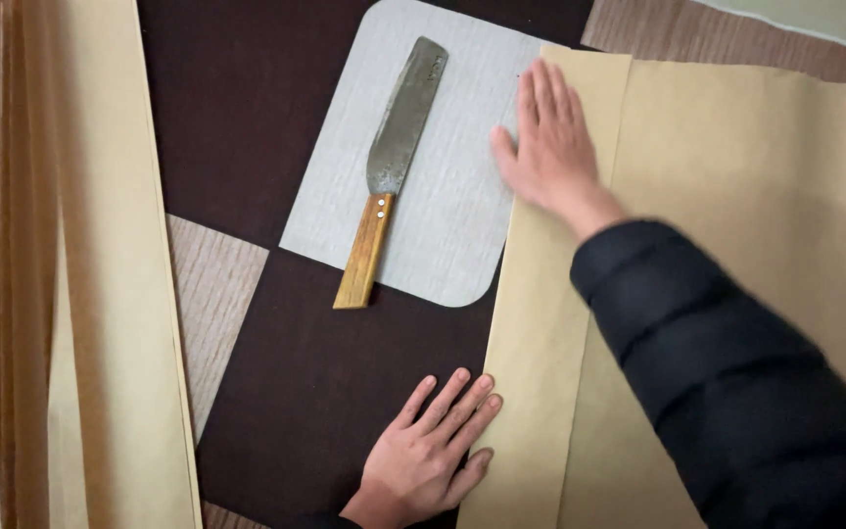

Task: Cutting and folding strips of brown wrapping paper on the floor using a knife.

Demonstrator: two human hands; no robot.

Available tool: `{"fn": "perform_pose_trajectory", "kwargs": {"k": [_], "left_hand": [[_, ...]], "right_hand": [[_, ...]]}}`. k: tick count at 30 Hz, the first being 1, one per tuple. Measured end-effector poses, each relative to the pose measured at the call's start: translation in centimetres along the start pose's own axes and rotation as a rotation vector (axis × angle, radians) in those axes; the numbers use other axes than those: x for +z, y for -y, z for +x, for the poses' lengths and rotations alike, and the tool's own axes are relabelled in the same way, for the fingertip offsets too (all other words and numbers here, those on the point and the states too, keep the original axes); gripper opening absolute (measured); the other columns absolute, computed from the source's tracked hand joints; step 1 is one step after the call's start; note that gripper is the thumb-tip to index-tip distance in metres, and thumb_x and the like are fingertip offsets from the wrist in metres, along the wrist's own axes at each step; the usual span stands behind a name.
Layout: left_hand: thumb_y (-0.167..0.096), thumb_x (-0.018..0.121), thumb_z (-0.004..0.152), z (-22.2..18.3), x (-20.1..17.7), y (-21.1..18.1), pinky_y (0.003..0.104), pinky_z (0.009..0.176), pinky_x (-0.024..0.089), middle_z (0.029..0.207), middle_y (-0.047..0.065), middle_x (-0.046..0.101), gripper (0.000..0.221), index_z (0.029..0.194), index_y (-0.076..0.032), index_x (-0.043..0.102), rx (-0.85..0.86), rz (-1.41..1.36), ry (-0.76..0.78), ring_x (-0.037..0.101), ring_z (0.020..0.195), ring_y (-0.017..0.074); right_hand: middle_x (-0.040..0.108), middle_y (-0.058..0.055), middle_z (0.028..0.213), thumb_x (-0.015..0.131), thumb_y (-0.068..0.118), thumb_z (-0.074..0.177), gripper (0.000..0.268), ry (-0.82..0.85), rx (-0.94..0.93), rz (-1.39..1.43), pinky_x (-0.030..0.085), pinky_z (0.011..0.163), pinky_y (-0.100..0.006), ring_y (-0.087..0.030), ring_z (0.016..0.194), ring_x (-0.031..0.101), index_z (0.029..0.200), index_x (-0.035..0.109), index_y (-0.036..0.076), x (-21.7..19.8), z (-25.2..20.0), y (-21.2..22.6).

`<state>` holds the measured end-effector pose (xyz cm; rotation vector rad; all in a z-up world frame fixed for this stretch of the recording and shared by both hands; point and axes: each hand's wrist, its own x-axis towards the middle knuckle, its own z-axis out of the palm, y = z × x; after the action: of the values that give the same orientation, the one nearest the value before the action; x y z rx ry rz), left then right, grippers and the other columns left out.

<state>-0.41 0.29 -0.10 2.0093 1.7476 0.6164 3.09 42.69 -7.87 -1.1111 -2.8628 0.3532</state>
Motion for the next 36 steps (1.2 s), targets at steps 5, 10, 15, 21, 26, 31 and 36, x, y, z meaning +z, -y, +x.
{"fn": "perform_pose_trajectory", "kwargs": {"k": [5,10,15,21,26,31,36], "left_hand": [[-0.038,0.059,0.113,0.0,0.0,0.0,0.054,0.134,0.027,0.180,0.011,0.051,0.065,0.170,-0.007,0.055,-0.015,-0.013,-0.006,0.040,0.168,0.0335],[-0.039,0.060,0.111,0.0,-0.3,-0.2,0.052,0.135,0.027,0.179,0.009,0.051,0.065,0.169,-0.009,0.057,-0.021,0.011,-0.037,0.042,0.167,0.0316],[-0.040,0.062,0.109,-0.4,-0.1,-0.1,0.052,0.133,0.032,0.179,0.009,0.052,0.067,0.168,-0.009,0.057,0.002,0.044,-0.061,0.046,0.165,0.0328],[-0.050,0.058,0.108,-1.4,3.1,1.5,0.055,0.135,0.033,0.158,0.010,0.071,0.054,0.146,-0.015,0.075,0.114,0.180,-0.222,0.056,0.158,0.0333],[-0.045,0.058,0.107,-1.7,3.1,1.4,0.055,0.136,0.032,0.166,0.011,0.066,0.058,0.152,-0.011,0.072,0.120,0.234,-0.236,0.050,0.164,0.0318],[-0.043,0.055,0.110,-3.2,4.0,-0.5,0.054,0.139,0.027,0.173,0.006,0.060,0.062,0.165,-0.016,0.062,0.063,0.327,-0.238,0.045,0.168,0.0272],[-0.028,0.057,0.112,-9.2,4.6,-4.6,0.062,0.134,0.033,0.170,0.012,0.062,0.056,0.166,-0.012,0.060,0.113,0.291,-0.149,0.050,0.164,0.0340]], "right_hand": [[0.003,-0.030,0.189,0.032,0.046,0.117,0.088,0.120,0.066,-0.036,0.003,0.141,-0.055,-0.042,0.175,-0.001,0.179,0.010,-0.013,-0.1,3.7,-1.4],[0.024,-0.047,0.178,0.047,0.032,0.119,0.078,-0.183,-0.042,-0.065,0.016,0.136,-0.062,-0.057,0.168,0.020,0.169,0.035,-0.026,2.0,-0.8,1.5],[0.033,-0.052,0.171,0.067,0.024,0.110,0.076,-0.351,-0.158,-0.002,0.028,0.135,-0.071,-0.067,0.161,0.035,0.161,0.041,-0.027,1.8,-11.4,7.7],[0.038,-0.041,0.177,0.058,0.032,0.111,0.077,-0.135,-0.192,0.044,0.033,0.131,-0.068,-0.058,0.165,0.035,0.170,0.042,-0.015,0.9,-25.9,14.1],[0.034,-0.029,0.184,0.047,0.039,0.117,0.073,-0.126,-0.276,0.090,0.021,0.139,-0.056,-0.045,0.173,0.028,0.175,0.040,-0.004,0.6,-32.7,14.2],[0.041,-0.025,0.182,0.046,0.042,0.118,0.071,-0.206,-0.332,0.003,0.024,0.139,-0.055,-0.041,0.172,0.033,0.176,0.041,0.001,0.9,-34.2,13.4],[0.028,-0.023,0.189,0.036,0.038,0.119,0.070,-0.052,-0.261,-0.010,0.016,0.141,-0.056,-0.040,0.175,0.023,0.180,0.034,0.004,1.4,-34.4,13.0]]}}
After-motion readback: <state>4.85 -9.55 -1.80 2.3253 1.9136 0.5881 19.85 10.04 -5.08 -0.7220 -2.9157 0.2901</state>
